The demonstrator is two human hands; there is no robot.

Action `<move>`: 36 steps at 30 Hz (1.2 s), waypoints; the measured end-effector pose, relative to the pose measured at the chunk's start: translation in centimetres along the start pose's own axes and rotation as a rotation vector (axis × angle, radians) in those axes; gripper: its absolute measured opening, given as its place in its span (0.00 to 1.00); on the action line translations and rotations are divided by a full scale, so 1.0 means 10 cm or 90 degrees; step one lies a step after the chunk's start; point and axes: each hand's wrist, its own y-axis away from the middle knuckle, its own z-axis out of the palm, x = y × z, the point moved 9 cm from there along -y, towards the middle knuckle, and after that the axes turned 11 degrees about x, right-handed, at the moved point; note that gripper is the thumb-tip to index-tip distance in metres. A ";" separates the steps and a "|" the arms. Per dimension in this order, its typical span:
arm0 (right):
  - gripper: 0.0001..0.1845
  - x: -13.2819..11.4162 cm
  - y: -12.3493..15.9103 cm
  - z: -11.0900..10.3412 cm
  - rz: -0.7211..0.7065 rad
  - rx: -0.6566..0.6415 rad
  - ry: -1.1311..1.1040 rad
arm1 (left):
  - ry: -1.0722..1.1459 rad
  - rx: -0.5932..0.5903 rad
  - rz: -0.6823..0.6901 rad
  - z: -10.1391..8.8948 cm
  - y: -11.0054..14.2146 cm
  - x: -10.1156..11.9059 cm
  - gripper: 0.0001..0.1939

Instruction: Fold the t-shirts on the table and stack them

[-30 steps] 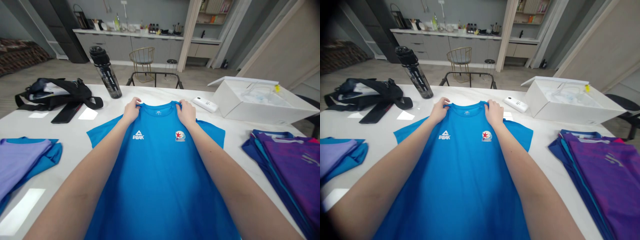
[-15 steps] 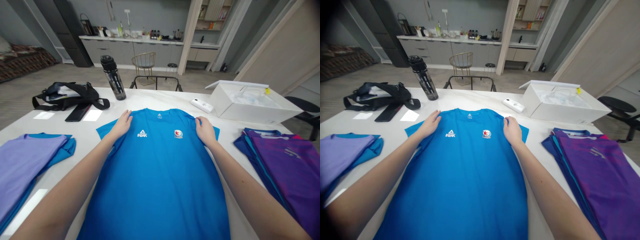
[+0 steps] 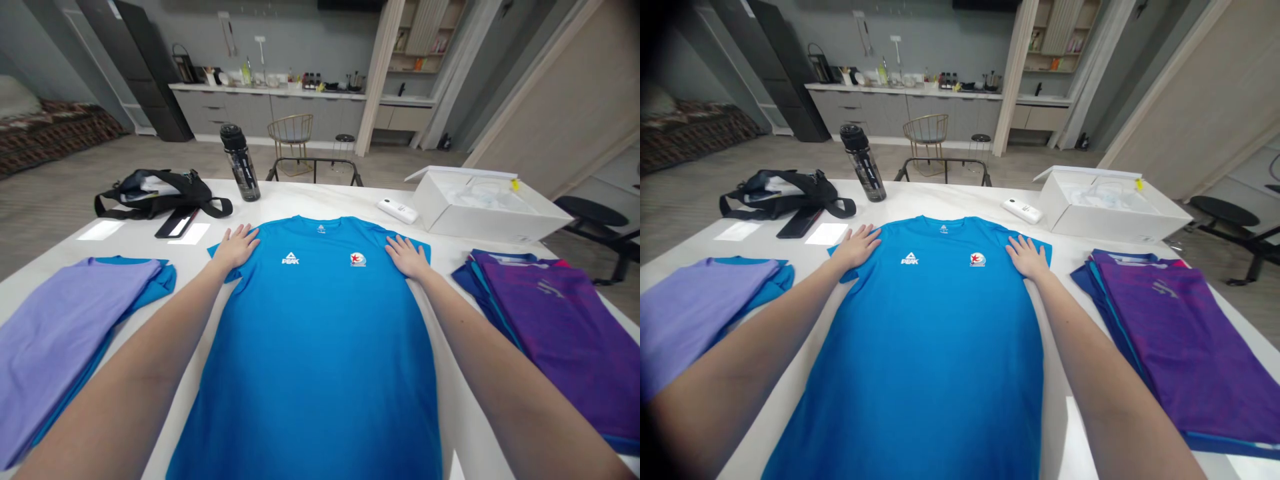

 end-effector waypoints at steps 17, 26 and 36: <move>0.45 0.25 -0.13 0.03 0.086 0.031 0.005 | 0.056 -0.057 -0.073 0.17 0.00 -0.06 0.33; 0.43 0.30 -0.41 0.04 0.006 0.064 0.021 | 0.030 -0.063 -0.039 0.21 -0.29 -0.16 0.32; 0.33 -0.57 0.38 -0.45 -0.129 0.280 -0.059 | 0.065 0.071 0.136 -0.33 0.34 1.35 0.31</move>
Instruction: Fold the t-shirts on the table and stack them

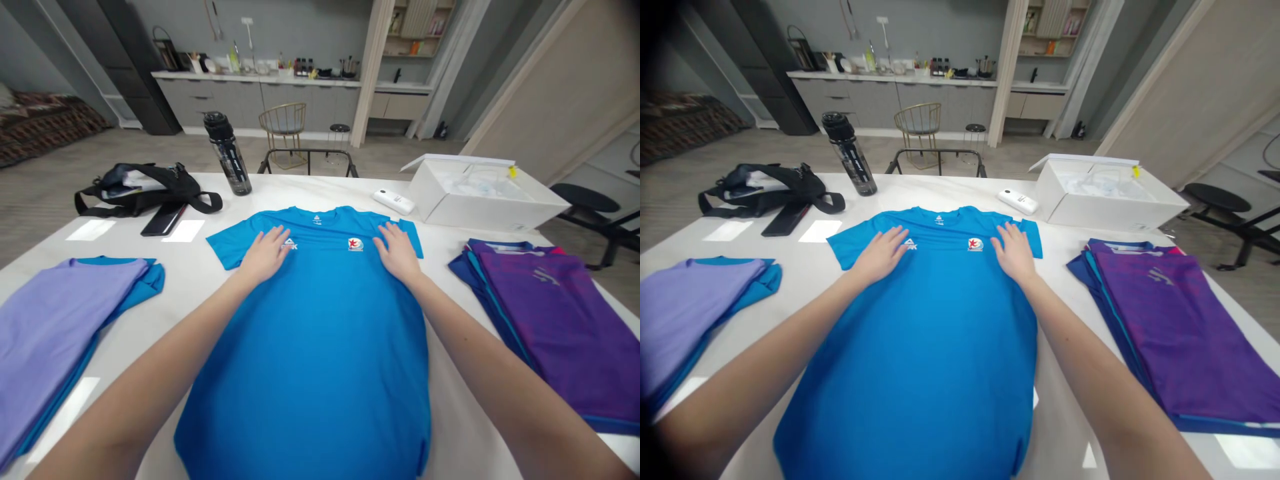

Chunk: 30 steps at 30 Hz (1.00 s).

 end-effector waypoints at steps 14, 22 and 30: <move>0.31 -1.24 1.91 -0.60 -0.073 -0.194 -0.107 | 0.149 -0.063 0.047 -0.20 1.60 1.60 0.32; 0.14 -1.49 2.82 -1.43 -0.098 -0.096 -0.269 | 0.259 -0.091 0.134 -0.63 2.60 2.22 0.27; 0.08 -1.49 3.37 -1.77 -0.044 -0.053 -0.318 | 0.323 -0.091 0.087 -0.82 2.99 2.37 0.21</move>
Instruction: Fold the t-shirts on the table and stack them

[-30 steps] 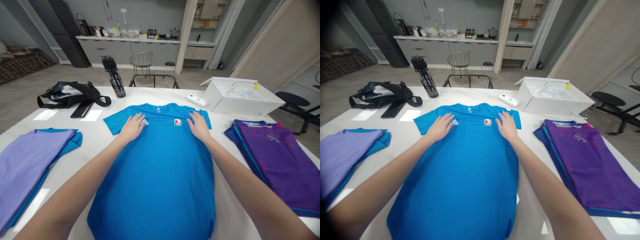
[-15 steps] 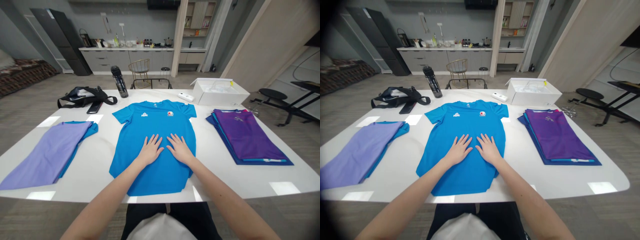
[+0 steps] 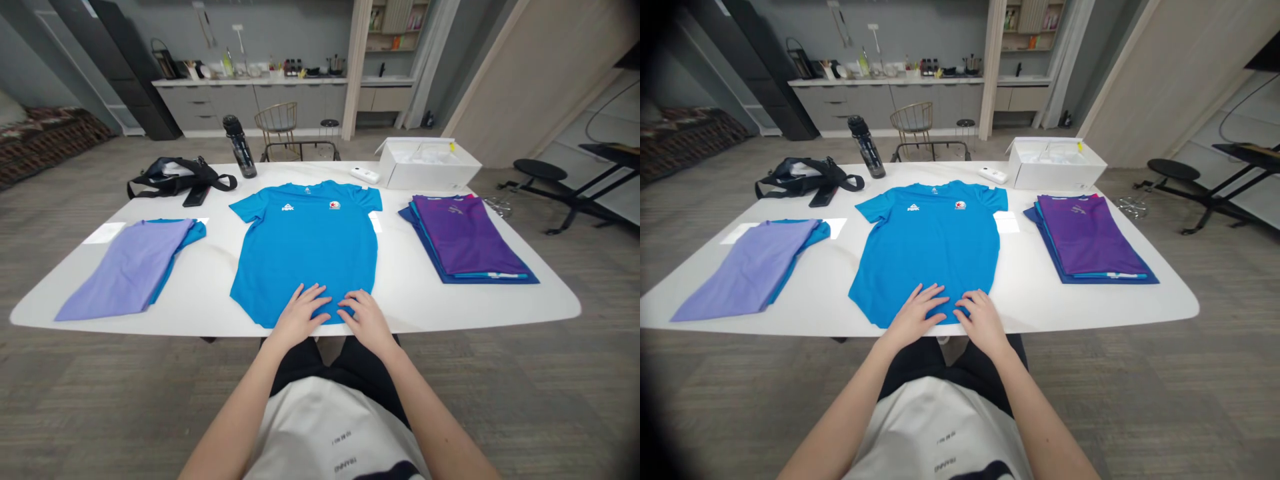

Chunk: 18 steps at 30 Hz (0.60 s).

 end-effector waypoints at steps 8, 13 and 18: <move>0.10 -0.05 -0.01 0.02 -0.037 -0.064 0.006 | 0.057 0.029 0.009 -0.08 0.04 0.03 0.13; 0.06 -0.09 0.00 0.04 -0.038 -0.057 0.017 | 0.065 0.052 0.001 -0.11 0.05 0.04 0.07; 0.09 -0.11 0.00 0.06 -0.040 -0.067 0.024 | 0.063 0.075 -0.019 -0.13 0.01 0.01 0.08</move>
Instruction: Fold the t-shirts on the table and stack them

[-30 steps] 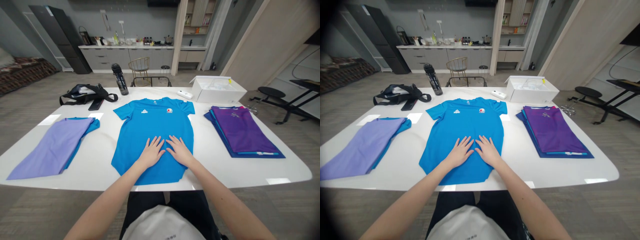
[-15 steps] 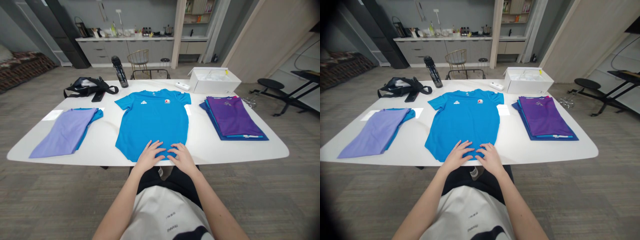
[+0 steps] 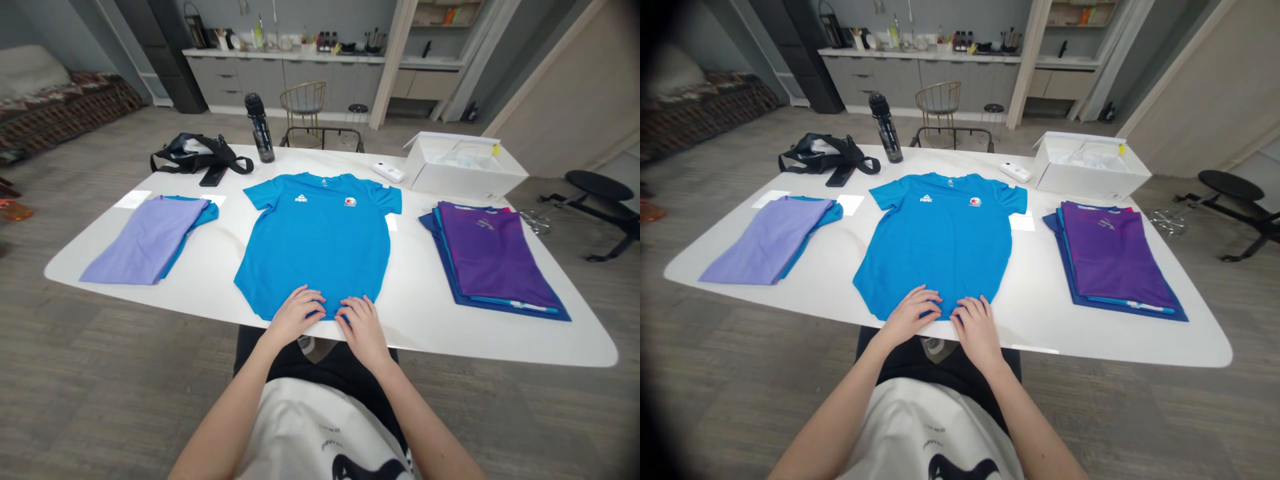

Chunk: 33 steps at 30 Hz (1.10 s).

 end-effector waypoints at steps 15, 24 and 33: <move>0.10 0.07 -0.03 -0.01 0.029 0.028 0.020 | 0.031 0.004 -0.068 -0.07 -0.06 0.00 0.13; 0.12 0.23 0.03 -0.13 0.145 0.182 0.101 | -0.068 -0.038 0.041 0.05 0.02 0.09 0.14; 0.14 0.34 0.15 -0.27 0.252 0.315 0.086 | -0.102 -0.035 0.059 0.06 0.01 0.09 0.09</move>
